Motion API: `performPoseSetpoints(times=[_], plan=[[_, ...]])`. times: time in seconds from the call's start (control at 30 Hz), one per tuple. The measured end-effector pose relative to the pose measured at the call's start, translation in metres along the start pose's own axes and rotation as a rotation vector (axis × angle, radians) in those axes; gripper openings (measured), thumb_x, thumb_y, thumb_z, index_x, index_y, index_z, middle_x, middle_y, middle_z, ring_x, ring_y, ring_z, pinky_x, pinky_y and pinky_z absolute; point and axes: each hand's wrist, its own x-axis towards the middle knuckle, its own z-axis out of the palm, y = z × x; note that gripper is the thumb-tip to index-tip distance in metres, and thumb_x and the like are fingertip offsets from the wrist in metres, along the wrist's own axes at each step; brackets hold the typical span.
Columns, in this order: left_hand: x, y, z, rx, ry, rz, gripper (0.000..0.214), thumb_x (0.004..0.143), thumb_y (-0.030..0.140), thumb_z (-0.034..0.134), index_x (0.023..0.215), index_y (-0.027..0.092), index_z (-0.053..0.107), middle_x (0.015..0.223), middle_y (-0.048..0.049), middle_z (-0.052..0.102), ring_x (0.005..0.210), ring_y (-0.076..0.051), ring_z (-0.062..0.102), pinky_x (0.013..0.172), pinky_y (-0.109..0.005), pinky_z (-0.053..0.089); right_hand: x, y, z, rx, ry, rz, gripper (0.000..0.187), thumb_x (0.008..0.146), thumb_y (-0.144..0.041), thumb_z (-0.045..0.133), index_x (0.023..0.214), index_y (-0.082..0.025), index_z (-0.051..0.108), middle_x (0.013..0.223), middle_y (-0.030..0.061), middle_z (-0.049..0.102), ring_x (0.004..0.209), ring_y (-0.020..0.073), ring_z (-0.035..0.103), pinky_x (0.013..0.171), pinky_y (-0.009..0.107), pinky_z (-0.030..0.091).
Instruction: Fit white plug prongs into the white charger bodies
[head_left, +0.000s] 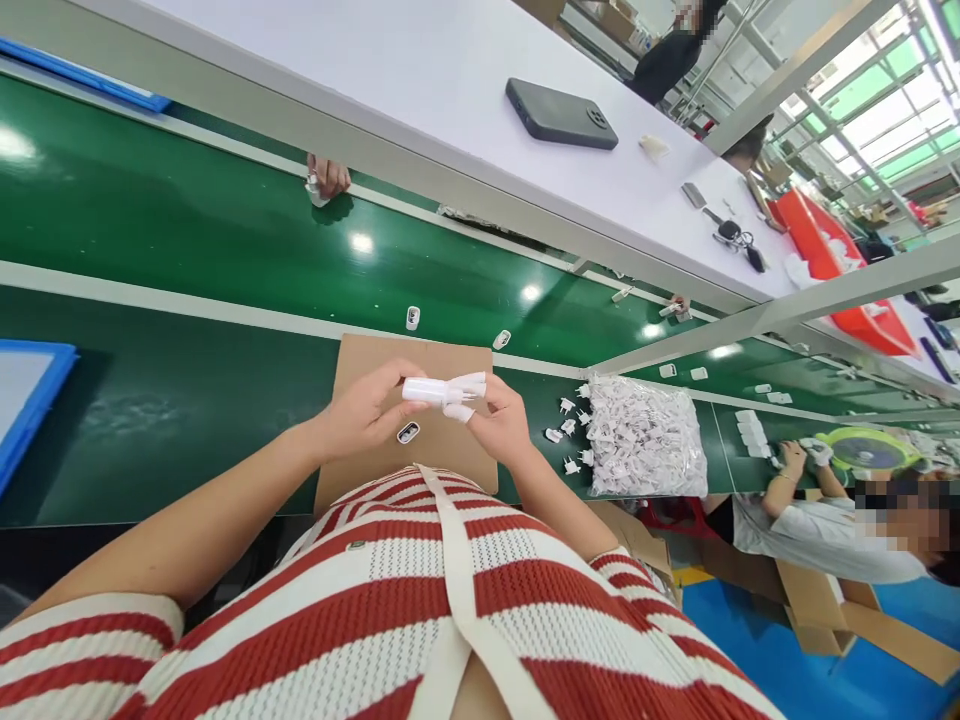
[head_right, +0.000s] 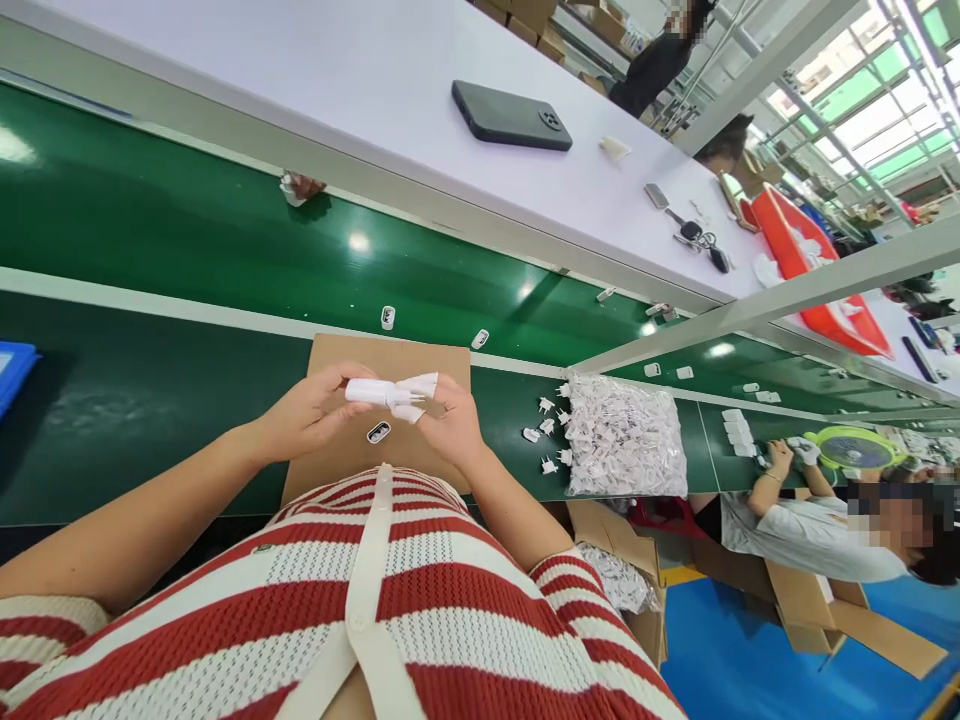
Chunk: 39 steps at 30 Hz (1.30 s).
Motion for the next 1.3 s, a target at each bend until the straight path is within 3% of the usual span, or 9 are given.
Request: performPoseSetpoints(times=[0.2,0.33,0.53,0.67,0.8,0.97,1.03,1.13,1.3], plan=[[-0.014,0.027,0.006,-0.044,0.134,0.135,0.023,0.101,0.031,0.057,0.120,0.017,0.059,0.106,-0.0092,0.070,0.091,-0.018,0.068,0.080,-0.026,0.054,-0.021,-0.032,-0.001,0.132,0.004,0.062,0.029,0.079,-0.043,0.083,0.103,-0.027,0.081,0.104,0.0052,0.075,0.093,0.0198,0.071,0.084,0.033,0.059],[-0.015,0.047,0.008,-0.050,0.250,0.202,0.025,0.098,0.028,0.062,0.121,0.017,0.059,0.104,-0.0085,0.072,0.089,-0.016,0.069,0.079,-0.024,0.055,-0.028,-0.052,0.000,-0.008,0.125,-0.076,0.018,0.079,-0.036,0.083,0.096,-0.027,0.082,0.090,0.0028,0.076,0.082,0.0178,0.069,0.076,0.030,0.057],[-0.024,0.047,0.027,-0.197,0.354,0.047,0.031,0.095,0.033,0.068,0.121,0.019,0.062,0.102,-0.0077,0.072,0.085,-0.016,0.069,0.075,-0.026,0.056,-0.023,-0.056,-0.001,-0.097,0.121,-0.047,0.018,0.080,-0.035,0.080,0.095,-0.026,0.082,0.088,0.0027,0.077,0.080,0.0184,0.069,0.076,0.031,0.057],[-0.028,-0.003,0.046,-0.467,0.209,-0.329,0.041,0.086,0.048,0.075,0.111,0.018,0.064,0.099,-0.0090,0.072,0.086,-0.020,0.070,0.073,-0.030,0.058,-0.014,-0.011,0.009,-0.057,-0.046,0.191,0.025,0.076,-0.044,0.081,0.087,-0.022,0.082,0.092,0.0046,0.078,0.084,0.0213,0.071,0.081,0.033,0.058],[-0.033,-0.073,0.051,-0.671,-0.051,-0.612,0.057,0.066,0.052,0.089,0.108,0.017,0.070,0.101,-0.0113,0.075,0.089,-0.026,0.071,0.080,-0.037,0.059,-0.028,0.063,0.020,-0.062,-0.173,0.369,0.051,0.079,-0.047,0.077,0.124,-0.025,0.073,0.115,0.0070,0.077,0.105,0.0247,0.071,0.099,0.040,0.054],[-0.015,-0.164,0.014,-0.518,0.465,-0.792,0.064,0.066,0.056,0.084,0.109,0.014,0.063,0.118,-0.0165,0.071,0.108,-0.029,0.069,0.098,-0.042,0.054,-0.074,0.151,-0.030,-0.611,0.228,0.615,0.071,0.084,-0.044,0.065,0.144,-0.009,0.053,0.148,0.0237,0.054,0.140,0.0345,0.048,0.116,0.051,0.038],[0.001,-0.201,-0.013,-0.387,0.622,-0.835,0.057,0.074,0.048,0.078,0.114,0.015,0.056,0.126,-0.0180,0.066,0.112,-0.027,0.067,0.100,-0.042,0.053,-0.093,0.170,-0.060,-0.948,0.374,0.936,0.073,0.084,-0.045,0.063,0.144,-0.006,0.052,0.147,0.0275,0.053,0.143,0.0375,0.045,0.118,0.052,0.034],[0.023,-0.244,-0.056,-0.167,0.777,-0.899,0.044,0.079,0.032,0.071,0.115,0.016,0.052,0.130,-0.0183,0.062,0.119,-0.028,0.063,0.106,-0.044,0.048,-0.119,0.185,-0.095,-0.999,0.504,1.102,0.069,0.074,-0.045,0.065,0.127,-0.002,0.061,0.140,0.0401,0.051,0.135,0.0528,0.049,0.108,0.066,0.038],[0.032,-0.278,-0.098,0.123,0.818,-1.013,0.031,0.075,0.027,0.071,0.101,0.018,0.058,0.117,-0.0181,0.066,0.130,-0.040,0.052,0.112,-0.059,0.036,-0.155,0.211,-0.122,-0.675,0.669,0.905,0.035,0.055,-0.051,0.059,0.082,-0.028,0.062,0.091,0.0154,0.072,0.108,0.0475,0.069,0.093,0.062,0.053]])
